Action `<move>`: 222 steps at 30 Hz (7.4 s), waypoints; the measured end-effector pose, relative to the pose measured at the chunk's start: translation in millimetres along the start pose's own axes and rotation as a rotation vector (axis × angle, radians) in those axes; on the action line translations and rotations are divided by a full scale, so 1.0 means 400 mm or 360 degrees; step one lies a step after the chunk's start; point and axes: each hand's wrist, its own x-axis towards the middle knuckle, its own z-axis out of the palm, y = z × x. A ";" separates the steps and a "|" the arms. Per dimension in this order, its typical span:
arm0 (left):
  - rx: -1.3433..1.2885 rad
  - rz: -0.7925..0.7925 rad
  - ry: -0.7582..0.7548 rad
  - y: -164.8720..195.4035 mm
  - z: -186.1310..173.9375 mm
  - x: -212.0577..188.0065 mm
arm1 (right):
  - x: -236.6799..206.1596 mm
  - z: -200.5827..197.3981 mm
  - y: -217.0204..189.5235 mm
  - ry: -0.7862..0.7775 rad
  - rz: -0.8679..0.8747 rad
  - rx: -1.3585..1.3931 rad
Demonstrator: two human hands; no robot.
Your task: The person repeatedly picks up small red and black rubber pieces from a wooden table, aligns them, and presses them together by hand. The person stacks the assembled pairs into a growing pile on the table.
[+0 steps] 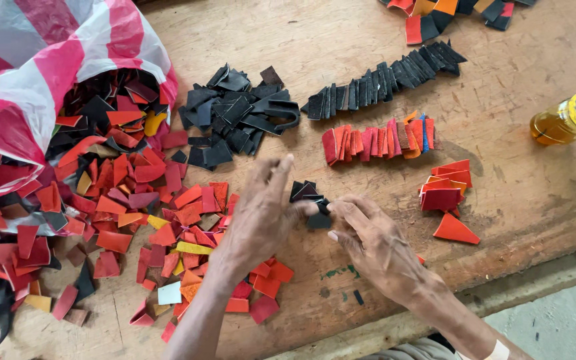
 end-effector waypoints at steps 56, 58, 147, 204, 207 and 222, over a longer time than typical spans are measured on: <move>0.0270 0.0207 0.0308 -0.119 -0.072 0.324 | 0.458 -0.327 0.363 0.0470 0.0625 0.0104; -0.0004 0.0495 -0.0198 -0.069 -0.047 0.245 | 0.458 -0.326 0.372 0.0459 0.0622 0.0285; -0.0227 0.0041 0.0572 0.166 0.217 -0.338 | -0.246 -0.002 -0.008 0.0206 0.0059 0.0150; -0.2008 -0.0614 -0.0214 0.216 0.194 -0.067 | -0.189 -0.167 0.097 0.0211 0.0652 0.1346; -0.1948 -0.0556 -0.0253 0.208 0.190 -0.064 | -0.175 -0.167 0.089 0.0200 0.0705 0.1369; -0.2101 -0.0614 -0.0010 0.201 0.213 -0.053 | -0.159 -0.154 0.056 0.0470 0.0515 0.0791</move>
